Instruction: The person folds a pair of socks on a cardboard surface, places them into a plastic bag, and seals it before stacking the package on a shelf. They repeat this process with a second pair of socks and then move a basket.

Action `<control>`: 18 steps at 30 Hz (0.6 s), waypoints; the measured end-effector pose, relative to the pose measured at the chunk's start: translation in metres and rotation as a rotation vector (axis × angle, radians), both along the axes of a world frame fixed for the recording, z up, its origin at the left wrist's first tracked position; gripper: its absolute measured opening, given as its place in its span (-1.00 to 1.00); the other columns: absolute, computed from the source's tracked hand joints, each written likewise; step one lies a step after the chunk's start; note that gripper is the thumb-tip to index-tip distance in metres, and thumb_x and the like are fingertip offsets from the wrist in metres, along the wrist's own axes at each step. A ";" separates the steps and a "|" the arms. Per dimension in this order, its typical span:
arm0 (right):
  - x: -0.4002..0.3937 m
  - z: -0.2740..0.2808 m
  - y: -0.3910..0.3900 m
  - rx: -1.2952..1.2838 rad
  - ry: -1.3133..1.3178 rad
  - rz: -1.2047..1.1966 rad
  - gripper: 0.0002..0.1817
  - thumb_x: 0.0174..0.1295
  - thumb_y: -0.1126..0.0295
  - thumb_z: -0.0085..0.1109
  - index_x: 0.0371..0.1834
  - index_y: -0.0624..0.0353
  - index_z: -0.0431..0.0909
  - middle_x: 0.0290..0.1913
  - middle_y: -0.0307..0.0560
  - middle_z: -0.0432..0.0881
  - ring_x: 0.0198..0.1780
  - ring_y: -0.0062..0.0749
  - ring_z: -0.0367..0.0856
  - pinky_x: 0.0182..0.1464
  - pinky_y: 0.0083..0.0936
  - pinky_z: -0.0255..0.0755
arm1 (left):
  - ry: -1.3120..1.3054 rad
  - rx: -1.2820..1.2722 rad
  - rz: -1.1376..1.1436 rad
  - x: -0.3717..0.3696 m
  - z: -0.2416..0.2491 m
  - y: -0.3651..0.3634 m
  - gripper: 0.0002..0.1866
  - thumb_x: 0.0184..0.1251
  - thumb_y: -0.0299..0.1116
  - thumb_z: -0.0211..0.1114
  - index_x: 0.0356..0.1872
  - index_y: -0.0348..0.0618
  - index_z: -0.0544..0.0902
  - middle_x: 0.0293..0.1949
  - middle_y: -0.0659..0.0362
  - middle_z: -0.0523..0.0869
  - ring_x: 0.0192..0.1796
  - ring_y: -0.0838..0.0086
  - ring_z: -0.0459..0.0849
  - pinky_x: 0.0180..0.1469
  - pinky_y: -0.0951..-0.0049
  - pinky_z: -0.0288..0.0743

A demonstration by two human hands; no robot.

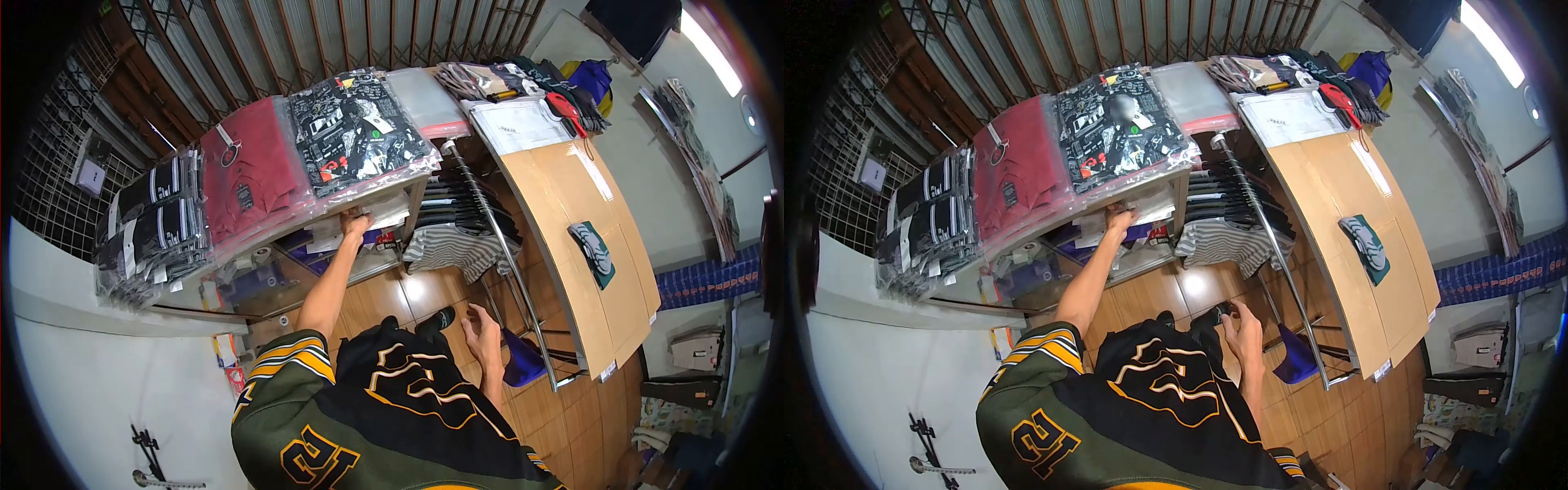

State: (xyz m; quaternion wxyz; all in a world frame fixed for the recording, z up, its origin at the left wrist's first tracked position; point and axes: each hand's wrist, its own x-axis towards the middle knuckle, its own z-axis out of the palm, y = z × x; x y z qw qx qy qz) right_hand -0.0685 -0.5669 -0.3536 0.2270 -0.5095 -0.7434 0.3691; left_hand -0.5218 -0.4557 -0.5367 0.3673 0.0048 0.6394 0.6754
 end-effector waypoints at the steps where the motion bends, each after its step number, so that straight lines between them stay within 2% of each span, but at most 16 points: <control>1: 0.000 -0.001 0.000 0.006 -0.004 0.000 -0.56 0.34 0.44 0.44 0.27 0.31 0.65 0.06 0.23 0.83 0.09 0.06 0.84 0.17 -0.20 0.65 | -0.049 0.036 -0.029 -0.003 -0.004 0.001 -0.25 0.18 -0.87 0.45 0.34 -0.18 0.34 0.33 0.02 0.44 0.19 -0.08 0.72 -0.07 -0.06 0.92; 5: -0.003 0.000 0.000 0.006 -0.008 0.015 -0.56 0.35 0.44 0.43 0.27 0.31 0.66 0.04 0.23 0.84 0.09 0.06 0.84 0.17 -0.20 0.65 | -0.162 0.010 -0.061 -0.006 -0.003 0.004 -0.27 0.20 -0.88 0.44 0.33 -0.23 0.30 0.29 -0.01 0.41 0.29 -0.07 0.64 -0.03 -0.04 0.94; 8: -0.006 0.000 0.001 0.011 -0.014 0.031 -0.56 0.35 0.43 0.43 0.27 0.31 0.66 0.02 0.23 0.84 0.08 0.06 0.84 0.16 -0.20 0.65 | -0.125 0.006 -0.073 -0.020 -0.033 0.009 -0.29 0.24 -0.88 0.44 0.32 -0.32 0.26 0.28 -0.09 0.40 0.29 -0.11 0.65 0.03 0.02 0.94; 14: -0.016 0.001 0.005 0.008 -0.006 0.074 -0.55 0.35 0.42 0.44 0.28 0.31 0.65 0.04 0.24 0.84 0.08 0.05 0.85 0.17 -0.20 0.66 | -0.142 0.235 0.006 0.000 0.034 -0.020 -0.29 0.33 -0.76 0.49 0.35 -0.42 0.21 0.25 -0.23 0.49 0.12 -0.10 0.80 0.04 0.15 0.92; 17: -0.028 0.001 0.009 -0.011 0.024 0.110 -0.54 0.35 0.43 0.44 0.30 0.30 0.64 0.06 0.24 0.84 0.10 0.01 0.85 0.17 -0.21 0.66 | -0.220 0.229 -0.028 0.001 0.040 -0.034 -0.18 0.41 -0.66 0.50 0.52 -0.50 0.14 0.25 -0.25 0.60 0.11 0.04 0.83 0.20 0.22 0.84; 18: -0.034 0.001 0.010 -0.029 0.046 0.126 -0.53 0.36 0.44 0.44 0.31 0.29 0.63 0.07 0.24 0.84 0.12 -0.03 0.85 0.18 -0.23 0.66 | -0.242 0.237 -0.049 0.004 0.043 -0.040 -0.19 0.41 -0.65 0.50 0.51 -0.50 0.15 0.22 -0.23 0.63 0.11 0.07 0.83 0.18 0.25 0.84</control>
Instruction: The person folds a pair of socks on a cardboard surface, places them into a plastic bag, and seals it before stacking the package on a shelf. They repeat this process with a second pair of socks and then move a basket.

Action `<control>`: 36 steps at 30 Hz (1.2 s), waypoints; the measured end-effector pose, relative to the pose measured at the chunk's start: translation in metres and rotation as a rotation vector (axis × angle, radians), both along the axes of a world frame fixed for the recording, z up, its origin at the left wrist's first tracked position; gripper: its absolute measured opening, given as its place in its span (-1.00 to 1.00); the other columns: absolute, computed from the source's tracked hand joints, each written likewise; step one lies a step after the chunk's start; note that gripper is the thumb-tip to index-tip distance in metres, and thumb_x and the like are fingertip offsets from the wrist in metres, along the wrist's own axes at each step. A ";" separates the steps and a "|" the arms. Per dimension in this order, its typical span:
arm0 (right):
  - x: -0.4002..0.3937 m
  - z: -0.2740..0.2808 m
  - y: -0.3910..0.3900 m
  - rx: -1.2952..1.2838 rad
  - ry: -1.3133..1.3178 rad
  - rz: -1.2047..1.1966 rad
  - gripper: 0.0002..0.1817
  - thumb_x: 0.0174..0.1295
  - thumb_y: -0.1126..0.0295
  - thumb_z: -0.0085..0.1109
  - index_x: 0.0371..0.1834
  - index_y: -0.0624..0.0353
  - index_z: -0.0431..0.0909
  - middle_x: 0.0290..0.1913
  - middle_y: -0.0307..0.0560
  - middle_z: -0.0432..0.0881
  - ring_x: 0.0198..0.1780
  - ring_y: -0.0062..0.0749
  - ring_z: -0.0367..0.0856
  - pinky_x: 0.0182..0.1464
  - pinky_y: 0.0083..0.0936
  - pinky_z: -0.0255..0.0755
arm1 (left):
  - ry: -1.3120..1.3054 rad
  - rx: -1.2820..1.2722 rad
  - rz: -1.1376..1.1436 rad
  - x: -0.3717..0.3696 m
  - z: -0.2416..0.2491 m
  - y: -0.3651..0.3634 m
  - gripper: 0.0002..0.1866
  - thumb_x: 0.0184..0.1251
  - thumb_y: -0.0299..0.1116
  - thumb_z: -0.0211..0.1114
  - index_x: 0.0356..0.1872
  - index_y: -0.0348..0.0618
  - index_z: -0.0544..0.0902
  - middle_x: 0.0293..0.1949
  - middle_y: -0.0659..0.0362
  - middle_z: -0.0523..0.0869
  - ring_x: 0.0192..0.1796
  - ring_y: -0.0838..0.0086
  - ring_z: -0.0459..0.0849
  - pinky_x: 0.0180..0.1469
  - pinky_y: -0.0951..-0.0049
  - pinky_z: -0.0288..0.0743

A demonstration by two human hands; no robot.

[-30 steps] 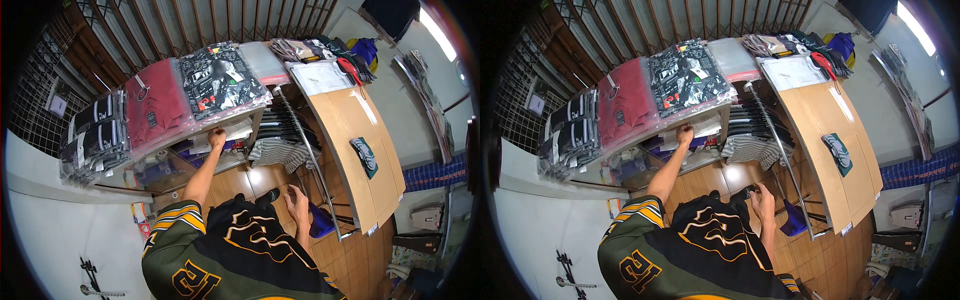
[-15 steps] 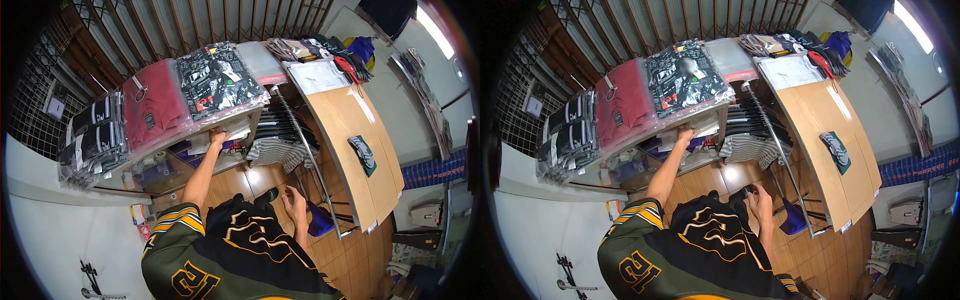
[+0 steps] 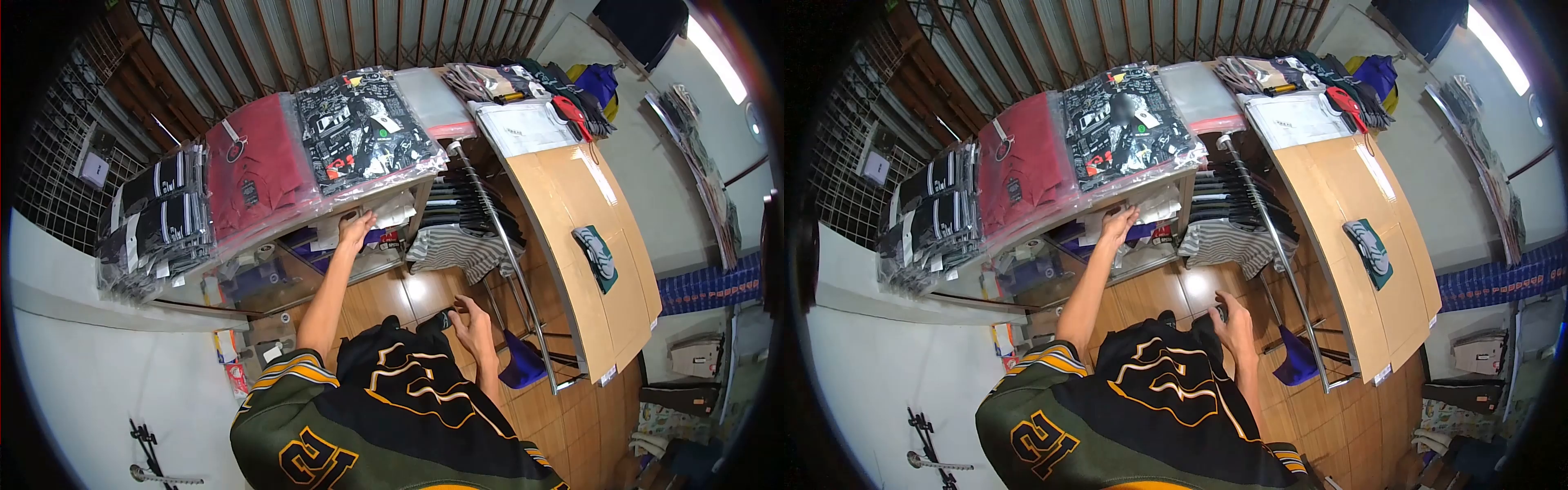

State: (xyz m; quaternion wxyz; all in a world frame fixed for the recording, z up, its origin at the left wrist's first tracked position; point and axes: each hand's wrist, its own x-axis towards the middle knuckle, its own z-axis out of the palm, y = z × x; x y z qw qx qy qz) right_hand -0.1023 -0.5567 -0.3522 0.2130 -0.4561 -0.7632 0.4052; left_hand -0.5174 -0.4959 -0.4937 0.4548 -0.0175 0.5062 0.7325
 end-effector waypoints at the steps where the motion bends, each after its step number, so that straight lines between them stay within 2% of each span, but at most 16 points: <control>1: -0.008 0.003 0.002 -0.019 0.022 0.016 -0.53 0.36 0.45 0.44 0.32 0.29 0.62 0.07 0.23 0.84 0.14 -0.06 0.85 0.18 -0.24 0.66 | -0.018 0.011 -0.023 0.005 0.003 -0.007 -0.20 0.41 -0.64 0.51 0.50 -0.51 0.16 0.19 -0.21 0.67 0.10 0.10 0.83 0.16 0.28 0.84; 2: -0.015 0.006 0.003 -0.059 0.066 0.036 -0.53 0.39 0.46 0.43 0.34 0.31 0.61 0.09 0.21 0.84 0.14 -0.14 0.85 0.17 -0.29 0.67 | -0.036 0.021 -0.048 0.012 0.006 -0.015 -0.20 0.41 -0.64 0.51 0.50 -0.52 0.17 0.15 -0.19 0.71 0.09 0.12 0.84 0.14 0.31 0.84; 3: -0.023 0.004 0.005 -0.104 0.121 0.040 -0.52 0.40 0.43 0.43 0.35 0.30 0.61 0.10 0.19 0.84 0.13 -0.14 0.85 0.17 -0.27 0.67 | 0.014 0.050 -0.022 0.026 0.017 -0.024 -0.12 0.42 -0.64 0.49 0.54 -0.57 0.04 0.06 -0.19 0.74 0.01 0.16 0.86 0.00 0.33 0.87; 5: -0.040 -0.011 0.010 -0.197 0.230 0.048 -0.49 0.41 0.37 0.43 0.38 0.28 0.60 0.13 0.16 0.84 0.09 -0.14 0.87 0.18 -0.24 0.67 | 0.017 -0.017 -0.116 0.039 0.016 -0.039 -0.19 0.47 -0.57 0.48 0.56 -0.52 0.16 0.07 -0.13 0.76 0.00 0.24 0.86 -0.06 0.41 0.84; 9: -0.087 -0.053 0.027 -0.322 0.473 0.057 -0.30 0.44 0.25 0.49 0.49 0.43 0.44 0.13 0.18 0.83 0.10 -0.23 0.84 0.13 -0.35 0.69 | 0.058 -0.011 -0.281 0.069 0.027 -0.064 -0.41 0.56 -0.51 0.41 0.51 -0.36 0.39 0.10 -0.01 0.78 0.00 0.31 0.86 -0.10 0.46 0.80; 12: -0.128 -0.056 0.048 -0.660 0.481 -0.123 -0.22 0.40 0.22 0.56 0.53 0.43 0.39 0.13 0.11 0.80 0.07 -0.29 0.83 0.03 -0.39 0.73 | 0.081 -0.026 -0.337 0.090 0.031 -0.072 -0.51 0.60 -0.52 0.37 0.47 -0.17 0.50 0.12 0.06 0.79 0.00 0.37 0.85 -0.08 0.46 0.77; 15: -0.162 -0.068 0.073 -0.758 0.531 -0.197 -0.30 0.36 0.17 0.59 0.39 0.41 0.52 -0.06 0.04 0.81 -0.13 -0.34 0.84 -0.14 -0.47 0.73 | 0.077 -0.010 -0.434 0.099 0.025 -0.078 -0.53 0.64 -0.45 0.35 0.48 -0.09 0.50 0.14 0.15 0.79 0.09 0.43 0.81 0.04 0.44 0.77; 16: -0.170 -0.074 0.079 -0.742 0.570 -0.194 -0.51 0.37 0.26 0.57 0.17 0.38 0.62 -0.24 -0.06 0.77 -0.32 -0.38 0.81 -0.35 -0.54 0.64 | 0.057 -0.001 -0.464 0.101 0.026 -0.080 -0.52 0.61 -0.48 0.34 0.47 -0.01 0.53 0.19 0.16 0.75 0.15 0.41 0.77 0.09 0.39 0.75; 19: -0.179 -0.083 0.092 -0.715 0.486 -0.254 -0.68 0.39 0.35 0.53 -0.01 0.35 0.64 -0.29 -0.09 0.76 -0.43 -0.39 0.76 -0.46 -0.49 0.53 | 0.033 -0.012 -0.512 0.101 0.024 -0.081 -0.48 0.55 -0.51 0.28 0.48 0.03 0.53 0.30 0.14 0.69 0.26 0.38 0.71 0.18 0.30 0.69; 20: -0.180 -0.085 0.094 -0.737 0.544 -0.282 -0.76 0.41 0.45 0.47 -0.01 0.34 0.64 -0.25 -0.06 0.78 -0.41 -0.40 0.74 -0.50 -0.49 0.44 | -0.052 0.029 -0.490 0.098 0.022 -0.081 -0.41 0.49 -0.51 0.19 0.53 0.04 0.50 0.40 0.12 0.62 0.36 0.33 0.64 0.28 0.15 0.60; 23: -0.179 -0.096 0.098 -0.871 0.684 -0.349 -0.78 0.43 0.48 0.44 0.01 0.33 0.65 -0.21 -0.03 0.79 -0.35 -0.37 0.75 -0.49 -0.50 0.47 | -0.207 0.029 -0.344 0.090 0.006 -0.072 -0.37 0.49 -0.49 0.13 0.58 0.07 0.47 0.44 0.13 0.60 0.37 0.29 0.63 0.32 0.09 0.53; 27: -0.171 -0.097 0.104 -1.011 0.758 -0.347 -0.79 0.46 0.52 0.38 0.08 0.29 0.64 -0.12 -0.02 0.83 -0.25 -0.34 0.82 -0.40 -0.49 0.60 | 0.080 -0.043 -0.336 0.095 -0.032 -0.040 -0.47 0.59 -0.41 0.20 0.54 -0.07 0.56 0.37 0.17 0.70 0.33 0.31 0.68 0.30 0.17 0.53; 30: -0.161 -0.085 0.103 -1.043 0.834 -0.352 -0.77 0.47 0.55 0.34 0.14 0.30 0.63 -0.11 -0.03 0.83 -0.21 -0.33 0.84 -0.38 -0.48 0.64 | 0.219 -0.151 -0.234 0.093 -0.035 -0.025 -0.52 0.51 -0.40 0.41 0.39 -0.29 0.66 0.23 0.03 0.74 0.16 0.31 0.77 0.07 0.40 0.69; 33: -0.137 -0.083 0.108 -0.942 0.789 -0.347 -0.73 0.46 0.60 0.30 0.18 0.33 0.61 -0.07 -0.01 0.82 -0.15 -0.30 0.84 -0.27 -0.41 0.72 | 0.282 -0.155 -0.094 0.074 -0.057 -0.010 -0.53 0.40 -0.53 0.50 0.31 -0.41 0.68 0.15 -0.01 0.78 -0.02 0.36 0.83 -0.08 0.44 0.76; 35: -0.116 -0.073 0.106 -0.941 0.842 -0.415 -0.70 0.42 0.65 0.27 0.19 0.37 0.60 0.05 0.03 0.77 0.04 -0.20 0.80 0.12 -0.25 0.75 | 0.239 -0.123 -0.039 0.062 -0.051 -0.007 -0.54 0.38 -0.61 0.49 0.29 -0.46 0.66 0.19 -0.07 0.76 -0.09 0.32 0.84 -0.10 0.47 0.78; 36: -0.102 -0.073 0.105 -0.923 0.839 -0.432 -0.70 0.41 0.66 0.26 0.18 0.38 0.60 0.03 0.03 0.77 0.03 -0.22 0.79 0.12 -0.27 0.74 | 0.255 -0.121 -0.043 0.055 -0.049 -0.006 -0.54 0.38 -0.61 0.49 0.29 -0.47 0.66 0.20 -0.08 0.76 -0.09 0.31 0.84 -0.10 0.46 0.78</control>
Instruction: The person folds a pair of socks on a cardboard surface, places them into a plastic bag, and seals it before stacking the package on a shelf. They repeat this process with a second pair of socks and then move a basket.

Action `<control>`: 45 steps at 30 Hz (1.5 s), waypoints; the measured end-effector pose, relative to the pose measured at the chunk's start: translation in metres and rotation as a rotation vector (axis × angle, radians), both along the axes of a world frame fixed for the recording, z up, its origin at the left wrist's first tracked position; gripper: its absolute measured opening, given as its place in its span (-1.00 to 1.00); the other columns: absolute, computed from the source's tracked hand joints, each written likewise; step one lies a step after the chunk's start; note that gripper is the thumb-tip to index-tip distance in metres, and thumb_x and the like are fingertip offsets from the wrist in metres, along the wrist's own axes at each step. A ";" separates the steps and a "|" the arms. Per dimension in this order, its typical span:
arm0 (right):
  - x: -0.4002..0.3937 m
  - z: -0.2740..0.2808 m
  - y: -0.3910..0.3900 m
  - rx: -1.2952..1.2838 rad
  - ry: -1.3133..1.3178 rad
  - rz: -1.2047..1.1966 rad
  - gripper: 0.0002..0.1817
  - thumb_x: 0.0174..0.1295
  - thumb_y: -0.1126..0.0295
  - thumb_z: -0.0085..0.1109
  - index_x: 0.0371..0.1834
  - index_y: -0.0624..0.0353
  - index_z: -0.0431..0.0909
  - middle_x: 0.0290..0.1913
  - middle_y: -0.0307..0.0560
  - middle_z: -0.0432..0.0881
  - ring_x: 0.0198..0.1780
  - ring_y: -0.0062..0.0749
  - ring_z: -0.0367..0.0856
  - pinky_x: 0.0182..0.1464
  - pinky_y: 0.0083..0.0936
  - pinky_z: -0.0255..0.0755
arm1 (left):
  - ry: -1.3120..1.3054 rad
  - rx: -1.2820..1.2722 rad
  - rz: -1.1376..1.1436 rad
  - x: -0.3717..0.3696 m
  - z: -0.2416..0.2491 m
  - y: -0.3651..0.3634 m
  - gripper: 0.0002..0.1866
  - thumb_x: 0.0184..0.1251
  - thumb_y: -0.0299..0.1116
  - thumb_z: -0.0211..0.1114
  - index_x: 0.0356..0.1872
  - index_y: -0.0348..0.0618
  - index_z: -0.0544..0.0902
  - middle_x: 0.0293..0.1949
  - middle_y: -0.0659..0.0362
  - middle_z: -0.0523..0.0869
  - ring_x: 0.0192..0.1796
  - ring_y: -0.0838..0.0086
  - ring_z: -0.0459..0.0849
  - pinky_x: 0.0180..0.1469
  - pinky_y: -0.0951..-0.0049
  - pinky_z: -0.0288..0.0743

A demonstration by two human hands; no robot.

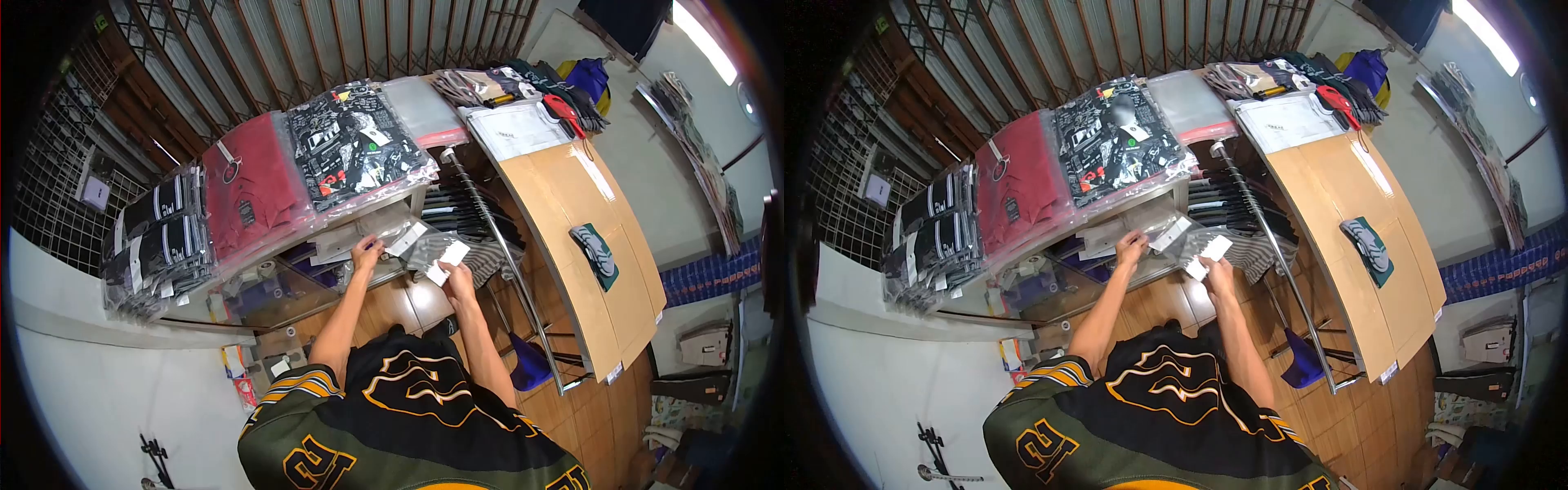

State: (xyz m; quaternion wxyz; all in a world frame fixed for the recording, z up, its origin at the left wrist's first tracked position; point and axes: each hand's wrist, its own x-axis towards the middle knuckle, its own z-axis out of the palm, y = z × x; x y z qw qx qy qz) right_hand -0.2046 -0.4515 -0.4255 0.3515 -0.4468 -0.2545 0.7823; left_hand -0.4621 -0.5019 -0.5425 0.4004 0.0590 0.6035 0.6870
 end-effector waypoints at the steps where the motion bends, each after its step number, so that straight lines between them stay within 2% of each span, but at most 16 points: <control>1: 0.014 -0.002 0.000 0.009 -0.012 -0.016 -0.70 0.40 0.66 0.25 0.17 0.39 0.59 0.02 0.02 0.77 0.02 -0.23 0.78 0.11 -0.29 0.73 | 0.017 0.002 -0.003 -0.012 -0.009 0.003 -0.54 0.39 -0.61 0.49 0.29 -0.47 0.66 0.20 -0.09 0.76 -0.09 0.30 0.84 -0.10 0.46 0.79; 6: 0.087 0.020 -0.009 0.123 -0.170 -0.078 -0.69 0.36 0.59 0.18 0.16 0.33 0.62 -0.06 -0.06 0.76 -0.06 -0.35 0.76 0.04 -0.40 0.66 | 0.265 -0.015 -0.140 -0.048 -0.008 0.009 -0.47 0.36 -0.60 0.51 0.36 -0.17 0.69 0.21 0.00 0.79 0.01 0.34 0.83 -0.10 0.46 0.81; 9: 0.129 0.029 -0.010 0.172 -0.205 -0.169 -0.52 0.37 0.60 0.13 0.37 0.36 0.59 0.00 -0.03 0.75 -0.09 -0.34 0.75 0.00 -0.36 0.68 | 0.446 -0.055 -0.123 -0.058 -0.004 0.013 -0.50 0.33 -0.49 0.55 0.31 -0.16 0.72 0.18 -0.07 0.80 0.07 0.24 0.84 -0.01 0.30 0.80; 11: 0.156 0.037 -0.011 0.155 -0.084 -0.196 -0.52 0.37 0.60 0.09 0.38 0.37 0.56 -0.02 0.03 0.76 -0.21 -0.20 0.81 -0.12 -0.22 0.79 | 0.761 -0.180 -0.094 -0.059 0.000 0.013 -0.49 0.37 -0.34 0.55 0.31 -0.22 0.71 0.19 -0.12 0.80 0.11 0.16 0.83 0.09 0.22 0.75; 14: 0.186 0.045 -0.017 0.173 -0.015 -0.298 -0.53 0.37 0.61 0.09 0.36 0.37 0.57 -0.03 0.04 0.77 -0.24 -0.23 0.81 -0.14 -0.28 0.79 | 1.085 -0.398 -0.049 -0.036 0.042 0.005 -0.45 0.51 -0.04 0.44 0.29 -0.29 0.70 0.17 -0.24 0.80 0.17 0.03 0.81 0.27 0.08 0.61; 17: 0.211 0.041 -0.023 0.228 -0.007 -0.304 -0.56 0.37 0.56 0.12 0.32 0.34 0.59 0.02 -0.05 0.76 -0.10 -0.36 0.77 -0.01 -0.34 0.75 | 0.650 -0.249 -0.215 0.006 0.075 -0.007 -0.38 0.63 0.16 0.30 0.25 -0.27 0.74 0.11 -0.09 0.84 0.13 0.18 0.80 0.20 0.20 0.62; 19: 0.220 0.046 -0.027 0.248 0.018 -0.318 -0.55 0.37 0.56 0.13 0.33 0.35 0.59 -0.01 -0.06 0.78 -0.08 -0.36 0.78 0.07 -0.32 0.75 | 0.037 0.001 -0.540 0.034 0.112 -0.015 -0.08 0.66 0.46 -0.04 0.36 -0.32 0.66 0.21 -0.04 0.80 0.15 0.26 0.78 0.21 0.20 0.66; 20: 0.222 0.047 -0.028 0.242 -0.007 -0.335 -0.57 0.36 0.57 0.15 0.30 0.35 0.63 0.02 -0.08 0.79 -0.09 -0.41 0.76 0.03 -0.39 0.72 | -0.086 0.024 -0.627 0.047 0.131 -0.019 0.09 0.57 0.62 -0.18 0.47 -0.34 0.56 0.33 -0.04 0.73 0.19 0.32 0.77 0.21 0.25 0.69; 23: 0.223 0.060 -0.028 0.261 -0.088 -0.303 -0.60 0.34 0.57 0.18 0.24 0.34 0.68 0.04 -0.11 0.80 -0.09 -0.48 0.73 0.06 -0.48 0.65 | -0.213 0.263 -0.735 0.067 0.177 -0.016 -0.26 0.72 0.24 0.15 0.39 -0.36 0.59 0.18 0.02 0.77 0.10 0.37 0.81 0.11 0.39 0.74; 26: 0.222 0.078 -0.024 0.339 -0.166 -0.282 -0.64 0.32 0.57 0.20 0.18 0.36 0.72 -0.05 -0.14 0.79 -0.11 -0.51 0.71 0.04 -0.50 0.62 | 0.213 0.211 -0.759 0.067 0.200 0.001 -0.60 0.65 -0.17 0.41 0.20 -0.33 0.71 0.00 0.09 0.83 -0.03 0.48 0.83 -0.05 0.51 0.73; 29: 0.235 0.080 -0.016 0.426 -0.279 -0.256 -0.67 0.33 0.56 0.22 0.14 0.35 0.73 -0.11 -0.18 0.78 -0.15 -0.56 0.66 -0.06 -0.54 0.55 | 0.166 0.186 -0.686 0.072 0.222 0.008 -0.80 0.51 -0.42 0.51 0.01 -0.31 0.77 -0.15 0.15 0.85 -0.13 0.54 0.83 -0.15 0.58 0.69; 33: 0.251 0.081 -0.007 0.431 -0.369 -0.290 -0.73 0.33 0.54 0.25 0.06 0.31 0.75 -0.19 -0.23 0.76 -0.21 -0.59 0.62 -0.11 -0.58 0.47 | 0.200 0.116 -0.729 0.076 0.234 0.018 -0.75 0.61 -0.27 0.44 0.01 -0.29 0.78 -0.17 0.17 0.86 -0.18 0.59 0.80 -0.16 0.56 0.66; 35: 0.253 0.084 -0.005 0.462 -0.389 -0.331 -0.80 0.48 0.44 0.23 0.01 0.29 0.76 -0.18 -0.20 0.80 -0.25 -0.59 0.67 -0.14 -0.57 0.51 | 0.237 0.127 -0.770 0.078 0.233 0.025 -0.75 0.65 -0.24 0.41 -0.02 -0.26 0.79 -0.19 0.19 0.86 -0.19 0.61 0.77 -0.18 0.57 0.63; 38: 0.262 0.101 -0.007 0.429 -0.443 -0.288 -0.68 0.67 0.23 0.18 0.02 0.29 0.76 -0.13 -0.13 0.86 -0.23 -0.58 0.75 -0.14 -0.53 0.60 | 0.257 0.115 -0.835 0.088 0.245 0.030 -0.77 0.66 -0.24 0.39 -0.05 -0.22 0.80 -0.21 0.22 0.86 -0.18 0.64 0.75 -0.16 0.60 0.60; 41: 0.268 0.100 -0.005 0.357 -0.278 -0.419 -0.65 0.67 0.16 0.20 0.06 0.28 0.76 -0.15 -0.11 0.84 -0.29 -0.57 0.74 -0.22 -0.57 0.60 | 0.393 0.198 -0.864 0.095 0.238 0.045 -0.77 0.67 -0.23 0.37 -0.03 -0.20 0.79 -0.21 0.23 0.85 -0.21 0.64 0.73 -0.14 0.61 0.58; 45: 0.296 0.095 0.020 0.289 -0.176 -0.397 -0.62 0.69 0.14 0.17 0.07 0.29 0.75 -0.15 -0.06 0.86 -0.28 -0.52 0.79 -0.24 -0.55 0.65 | 0.013 0.185 -0.858 0.114 0.233 0.073 -0.80 0.68 -0.21 0.36 -0.06 -0.12 0.77 -0.21 0.30 0.80 -0.22 0.67 0.69 -0.14 0.59 0.59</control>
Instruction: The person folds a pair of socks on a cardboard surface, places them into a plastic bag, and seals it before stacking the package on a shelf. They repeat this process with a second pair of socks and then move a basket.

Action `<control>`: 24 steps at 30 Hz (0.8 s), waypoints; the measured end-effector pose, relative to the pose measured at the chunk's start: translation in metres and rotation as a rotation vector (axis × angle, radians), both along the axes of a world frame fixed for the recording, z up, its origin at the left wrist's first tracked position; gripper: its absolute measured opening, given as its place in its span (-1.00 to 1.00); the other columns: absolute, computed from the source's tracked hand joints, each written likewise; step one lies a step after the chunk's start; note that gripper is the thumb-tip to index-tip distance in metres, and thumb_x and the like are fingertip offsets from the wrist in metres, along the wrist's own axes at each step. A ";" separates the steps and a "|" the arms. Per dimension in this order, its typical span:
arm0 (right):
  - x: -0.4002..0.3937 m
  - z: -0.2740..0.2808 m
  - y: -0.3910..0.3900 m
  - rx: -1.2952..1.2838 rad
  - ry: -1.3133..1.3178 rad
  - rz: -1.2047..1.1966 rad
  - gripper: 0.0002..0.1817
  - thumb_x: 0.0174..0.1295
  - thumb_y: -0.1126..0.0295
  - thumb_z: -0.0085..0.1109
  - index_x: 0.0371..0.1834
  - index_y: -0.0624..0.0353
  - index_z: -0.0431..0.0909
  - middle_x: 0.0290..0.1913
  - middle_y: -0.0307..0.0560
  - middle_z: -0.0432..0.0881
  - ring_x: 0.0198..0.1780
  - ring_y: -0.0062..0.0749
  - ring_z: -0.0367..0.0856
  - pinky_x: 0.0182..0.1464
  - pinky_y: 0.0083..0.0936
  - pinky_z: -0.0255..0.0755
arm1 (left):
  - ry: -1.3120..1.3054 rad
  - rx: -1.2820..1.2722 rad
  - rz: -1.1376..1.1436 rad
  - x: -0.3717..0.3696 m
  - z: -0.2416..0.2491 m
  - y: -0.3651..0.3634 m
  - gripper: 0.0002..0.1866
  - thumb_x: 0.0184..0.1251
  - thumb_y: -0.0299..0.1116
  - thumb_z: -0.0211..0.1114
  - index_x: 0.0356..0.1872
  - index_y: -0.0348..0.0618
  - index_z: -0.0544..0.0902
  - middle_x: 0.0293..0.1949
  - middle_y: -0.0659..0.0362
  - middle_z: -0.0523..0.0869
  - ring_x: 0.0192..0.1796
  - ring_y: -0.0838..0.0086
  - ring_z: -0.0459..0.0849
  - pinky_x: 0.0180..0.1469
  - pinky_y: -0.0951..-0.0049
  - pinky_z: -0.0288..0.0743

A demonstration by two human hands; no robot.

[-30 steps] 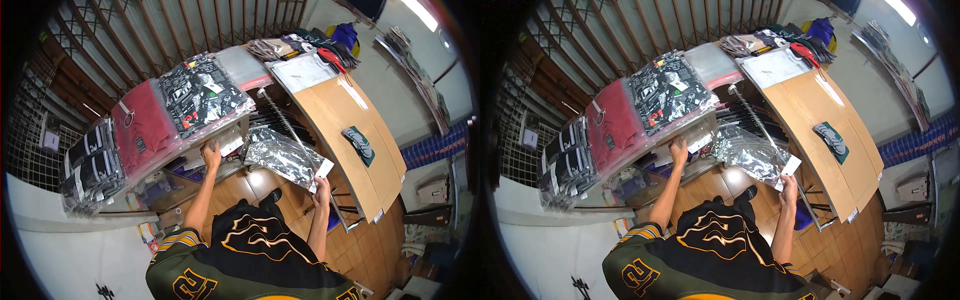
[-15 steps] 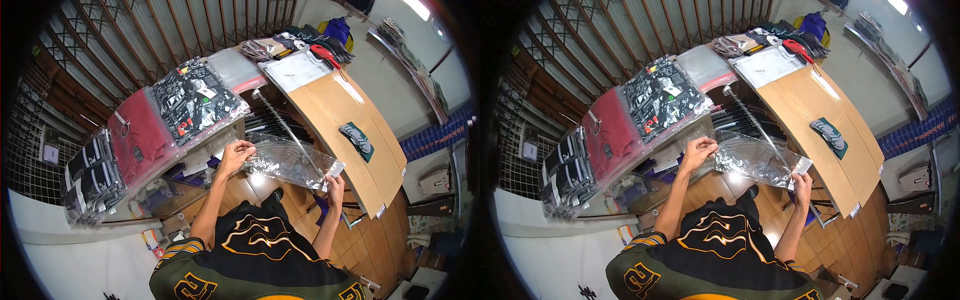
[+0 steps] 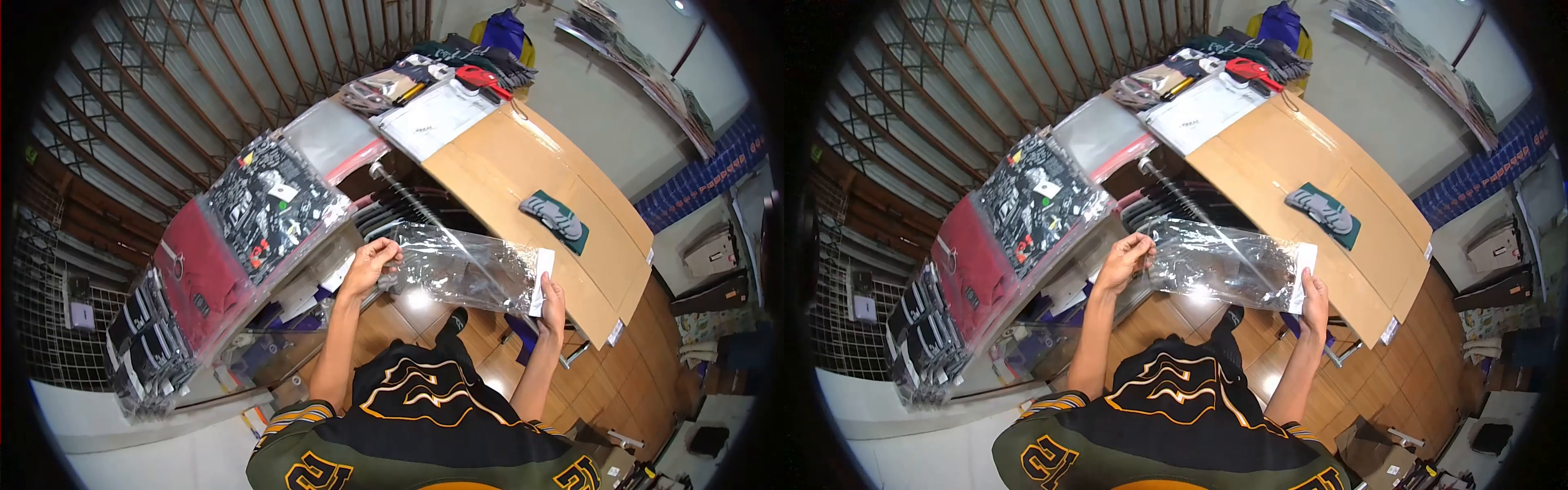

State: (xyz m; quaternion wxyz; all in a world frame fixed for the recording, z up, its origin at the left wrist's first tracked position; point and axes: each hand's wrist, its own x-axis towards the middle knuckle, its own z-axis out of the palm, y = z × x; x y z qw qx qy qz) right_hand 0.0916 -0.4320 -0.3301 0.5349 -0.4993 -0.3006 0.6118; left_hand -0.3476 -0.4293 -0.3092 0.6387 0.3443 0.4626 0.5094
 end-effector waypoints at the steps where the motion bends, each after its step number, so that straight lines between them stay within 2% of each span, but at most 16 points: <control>1: 0.005 0.004 0.009 0.003 -0.001 -0.004 -0.62 0.70 0.15 0.15 0.06 0.30 0.74 -0.15 -0.04 0.86 -0.30 -0.51 0.80 -0.24 -0.56 0.66 | -0.018 -0.024 -0.009 0.006 0.000 0.009 -0.79 0.68 -0.19 0.36 -0.07 -0.10 0.75 -0.21 0.31 0.78 -0.21 0.67 0.69 -0.13 0.59 0.59; 2: 0.011 0.006 0.019 0.018 -0.015 -0.017 -0.61 0.70 0.14 0.16 0.04 0.30 0.75 -0.17 -0.07 0.86 -0.31 -0.54 0.77 -0.24 -0.56 0.63 | 0.000 -0.015 -0.028 0.012 0.001 0.019 -0.77 0.70 -0.15 0.34 -0.11 -0.07 0.76 -0.22 0.33 0.79 -0.15 0.66 0.73 -0.11 0.58 0.60; 4: 0.020 0.020 0.035 0.028 -0.048 -0.063 -0.58 0.69 0.11 0.17 -0.02 0.32 0.76 -0.21 -0.12 0.85 -0.33 -0.59 0.73 -0.24 -0.58 0.57 | -0.004 0.018 -0.080 0.023 0.004 0.045 -0.75 0.71 -0.12 0.31 -0.10 -0.06 0.75 -0.22 0.31 0.82 -0.15 0.65 0.75 -0.12 0.59 0.59; 6: 0.037 0.016 0.056 0.085 -0.147 -0.104 -0.58 0.70 0.08 0.16 0.00 0.27 0.77 -0.19 -0.19 0.83 -0.25 -0.65 0.70 -0.20 -0.61 0.53 | 0.106 0.072 -0.065 0.042 0.021 0.068 -0.73 0.78 -0.11 0.21 -0.04 -0.07 0.68 -0.15 0.16 0.90 -0.17 0.61 0.81 -0.11 0.57 0.61; 8: 0.051 0.023 0.080 0.176 -0.212 -0.192 -0.60 0.70 0.09 0.16 -0.06 0.23 0.76 -0.22 -0.26 0.79 -0.22 -0.66 0.69 -0.20 -0.61 0.53 | 0.165 0.114 -0.044 0.059 0.040 0.093 -0.74 0.80 -0.12 0.17 -0.02 -0.08 0.65 -0.12 0.11 0.91 -0.19 0.59 0.81 -0.11 0.57 0.64; 11: 0.069 0.041 0.114 0.197 -0.403 -0.339 -0.65 0.69 0.17 0.18 -0.21 0.23 0.66 -0.24 -0.25 0.74 -0.21 -0.61 0.67 -0.13 -0.56 0.58 | 0.378 0.284 0.128 0.087 0.077 0.127 -0.70 0.79 -0.12 0.19 -0.03 -0.16 0.66 -0.03 0.06 0.91 -0.09 0.55 0.82 -0.06 0.51 0.64; 12: 0.085 0.026 0.128 0.270 -0.563 -0.349 -0.70 0.63 0.22 0.24 -0.16 0.26 0.69 -0.24 -0.17 0.77 -0.20 -0.54 0.71 -0.10 -0.55 0.62 | 0.500 0.373 0.191 0.095 0.087 0.137 -0.70 0.80 -0.14 0.19 -0.03 -0.19 0.67 -0.02 0.07 0.91 -0.06 0.56 0.82 -0.05 0.53 0.62; 13: 0.086 0.035 0.134 0.293 -0.683 -0.362 -0.72 0.54 0.22 0.34 -0.07 0.27 0.70 -0.18 -0.08 0.80 -0.12 -0.41 0.74 -0.02 -0.48 0.64 | 0.562 0.497 0.326 0.112 0.099 0.144 -0.75 0.79 -0.30 0.20 -0.05 -0.30 0.69 -0.08 0.17 0.90 -0.23 0.76 0.64 -0.19 0.64 0.47; 16: 0.087 0.038 0.152 0.433 -1.049 -0.269 -0.50 0.29 0.21 0.54 0.21 0.22 0.66 0.10 0.08 0.76 0.11 -0.09 0.75 0.19 -0.18 0.61 | 0.754 0.680 0.481 0.151 0.123 0.156 -0.78 0.75 -0.40 0.22 -0.03 -0.40 0.70 -0.03 0.04 0.92 -0.10 0.55 0.79 0.00 0.45 0.63; 17: 0.089 0.036 0.157 0.489 -1.171 -0.212 -0.39 0.22 0.20 0.59 0.30 0.19 0.64 0.21 0.12 0.74 0.19 0.00 0.74 0.27 -0.07 0.58 | 0.809 0.706 0.513 0.164 0.125 0.157 -0.79 0.75 -0.41 0.23 -0.05 -0.40 0.70 0.05 0.01 0.91 -0.06 0.60 0.76 0.02 0.49 0.62; 18: 0.085 0.038 0.159 0.474 -1.268 -0.125 -0.31 0.15 0.18 0.63 0.34 0.15 0.62 0.31 0.13 0.66 0.31 0.03 0.63 0.36 0.05 0.46 | 0.864 0.729 0.544 0.177 0.124 0.155 -0.81 0.74 -0.43 0.24 -0.06 -0.40 0.69 0.12 -0.02 0.90 -0.03 0.65 0.73 0.05 0.53 0.60; 19: 0.080 0.043 0.159 0.453 -1.362 -0.035 -0.24 0.08 0.17 0.66 0.39 0.11 0.60 0.42 0.14 0.58 0.43 0.06 0.52 0.46 0.17 0.35 | 0.910 0.782 0.589 0.193 0.123 0.152 -0.82 0.72 -0.46 0.23 -0.06 -0.40 0.70 0.14 -0.05 0.89 0.07 0.50 0.80 0.14 0.45 0.64; 20: 0.080 0.045 0.158 0.430 -1.452 0.055 -0.16 0.02 0.15 0.70 0.43 0.07 0.58 0.52 0.15 0.51 0.55 0.09 0.41 0.56 0.29 0.23 | 0.965 0.949 0.608 0.206 0.118 0.153 -0.90 0.66 -0.51 0.29 -0.07 -0.35 0.71 0.19 -0.06 0.86 0.17 0.23 0.84 0.24 0.29 0.65; 21: 0.084 0.029 0.162 0.405 -1.438 0.116 -0.14 0.01 0.10 0.71 0.45 -0.02 0.58 0.56 0.07 0.44 0.60 0.03 0.34 0.58 0.41 0.11 | 1.026 1.005 0.536 0.217 0.115 0.148 -0.94 0.60 -0.54 0.33 -0.08 -0.32 0.72 0.21 -0.08 0.85 0.23 0.12 0.81 0.28 0.22 0.62; 22: 0.087 0.018 0.163 0.397 -1.450 0.110 -0.14 0.01 0.08 0.71 0.44 -0.02 0.59 0.53 0.06 0.46 0.59 0.02 0.35 0.58 0.40 0.11 | 1.083 1.061 0.463 0.229 0.112 0.141 -0.96 0.54 -0.56 0.37 -0.10 -0.30 0.73 0.22 -0.09 0.83 0.29 0.02 0.79 0.33 0.15 0.60; 24: 0.093 0.003 0.163 0.388 -1.479 0.097 -0.15 0.01 0.05 0.71 0.43 -0.03 0.60 0.48 0.04 0.51 0.58 0.01 0.37 0.58 0.37 0.12 | 1.057 1.024 0.272 0.250 0.089 0.135 -0.91 0.41 -0.50 0.49 -0.14 -0.16 0.78 0.24 0.00 0.82 0.39 0.00 0.70 0.42 0.05 0.47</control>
